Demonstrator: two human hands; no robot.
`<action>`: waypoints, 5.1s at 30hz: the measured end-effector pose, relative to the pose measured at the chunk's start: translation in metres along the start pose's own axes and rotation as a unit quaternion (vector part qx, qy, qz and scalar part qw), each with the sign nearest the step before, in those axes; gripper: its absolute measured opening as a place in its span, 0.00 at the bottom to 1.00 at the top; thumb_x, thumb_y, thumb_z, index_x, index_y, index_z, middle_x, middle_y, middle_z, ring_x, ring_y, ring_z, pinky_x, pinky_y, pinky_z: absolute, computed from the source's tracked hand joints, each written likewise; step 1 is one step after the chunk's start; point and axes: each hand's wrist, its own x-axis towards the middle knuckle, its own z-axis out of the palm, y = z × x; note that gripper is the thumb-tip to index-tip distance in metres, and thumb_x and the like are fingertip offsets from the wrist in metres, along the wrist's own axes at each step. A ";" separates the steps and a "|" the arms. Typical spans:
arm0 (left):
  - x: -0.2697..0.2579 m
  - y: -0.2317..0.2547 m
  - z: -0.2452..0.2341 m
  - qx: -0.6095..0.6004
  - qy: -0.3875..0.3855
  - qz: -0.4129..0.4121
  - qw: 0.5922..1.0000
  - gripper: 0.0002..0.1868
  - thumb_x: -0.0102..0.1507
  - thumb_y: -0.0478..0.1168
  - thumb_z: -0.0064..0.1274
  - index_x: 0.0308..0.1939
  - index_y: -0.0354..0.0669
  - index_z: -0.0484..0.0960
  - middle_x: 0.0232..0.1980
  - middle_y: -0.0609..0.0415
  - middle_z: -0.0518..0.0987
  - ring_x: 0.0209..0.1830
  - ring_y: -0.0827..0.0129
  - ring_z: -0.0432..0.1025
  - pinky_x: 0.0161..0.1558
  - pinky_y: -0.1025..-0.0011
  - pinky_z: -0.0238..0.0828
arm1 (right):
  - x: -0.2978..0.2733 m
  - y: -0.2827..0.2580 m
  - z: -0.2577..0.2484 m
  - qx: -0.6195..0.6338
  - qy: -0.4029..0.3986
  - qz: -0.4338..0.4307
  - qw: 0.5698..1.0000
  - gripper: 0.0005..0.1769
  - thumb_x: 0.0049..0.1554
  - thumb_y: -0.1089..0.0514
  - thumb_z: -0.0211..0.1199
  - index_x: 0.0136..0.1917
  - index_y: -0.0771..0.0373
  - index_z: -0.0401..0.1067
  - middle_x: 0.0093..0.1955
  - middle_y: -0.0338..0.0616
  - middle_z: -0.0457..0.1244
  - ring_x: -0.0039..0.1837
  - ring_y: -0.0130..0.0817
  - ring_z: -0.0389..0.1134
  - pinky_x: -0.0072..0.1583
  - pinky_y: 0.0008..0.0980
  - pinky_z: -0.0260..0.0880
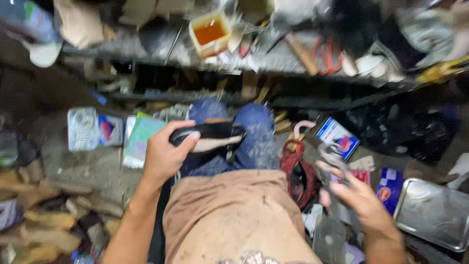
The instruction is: The person repairs a black slip-on shoe by using a hammer to tap the sole, a knife to trim the sole edge, and a nail and hammer to secure the sole. The person also uses a wooden block to hold the shoe while hammering.
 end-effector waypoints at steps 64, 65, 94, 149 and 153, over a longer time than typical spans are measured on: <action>-0.041 -0.014 0.013 -0.083 -0.039 0.224 0.970 0.14 0.66 0.41 0.57 0.51 0.34 0.81 0.52 0.42 0.81 0.58 0.42 0.77 0.56 0.53 0.75 | 0.038 -0.021 0.159 -0.546 -0.219 -0.191 0.786 0.16 0.64 0.54 0.52 0.63 0.59 0.70 0.51 0.51 0.71 0.55 0.48 0.75 0.56 0.46 0.76; -0.040 -0.014 0.013 -0.089 -0.043 0.217 0.971 0.14 0.67 0.41 0.55 0.51 0.34 0.80 0.53 0.41 0.81 0.59 0.40 0.76 0.56 0.52 0.74 | 0.039 -0.023 0.163 -0.558 -0.220 -0.246 0.762 0.21 0.60 0.58 0.56 0.66 0.61 0.66 0.54 0.54 0.69 0.58 0.53 0.72 0.57 0.49 0.74; -0.037 -0.043 0.034 -0.128 0.017 0.191 0.973 0.18 0.70 0.49 0.49 0.53 0.37 0.81 0.53 0.43 0.83 0.57 0.46 0.77 0.58 0.55 0.73 | 0.043 0.023 0.132 -0.602 -0.161 -0.167 0.764 0.19 0.63 0.47 0.53 0.64 0.55 0.70 0.50 0.49 0.72 0.54 0.53 0.74 0.54 0.52 0.73; -0.040 -0.061 0.067 -0.199 -0.065 0.188 0.960 0.20 0.74 0.43 0.40 0.67 0.39 0.72 0.64 0.41 0.75 0.67 0.43 0.69 0.66 0.52 0.65 | 0.062 0.002 0.140 -0.767 -0.028 -0.351 0.537 0.20 0.58 0.58 0.56 0.64 0.58 0.70 0.44 0.44 0.68 0.47 0.44 0.74 0.51 0.42 0.73; -0.041 -0.067 0.069 -0.174 -0.040 0.219 0.959 0.20 0.74 0.44 0.41 0.67 0.39 0.73 0.63 0.41 0.76 0.65 0.44 0.72 0.63 0.54 0.69 | 0.049 -0.028 0.156 -0.796 -0.061 -0.317 0.511 0.15 0.60 0.59 0.50 0.57 0.56 0.71 0.40 0.38 0.65 0.38 0.36 0.73 0.44 0.36 0.76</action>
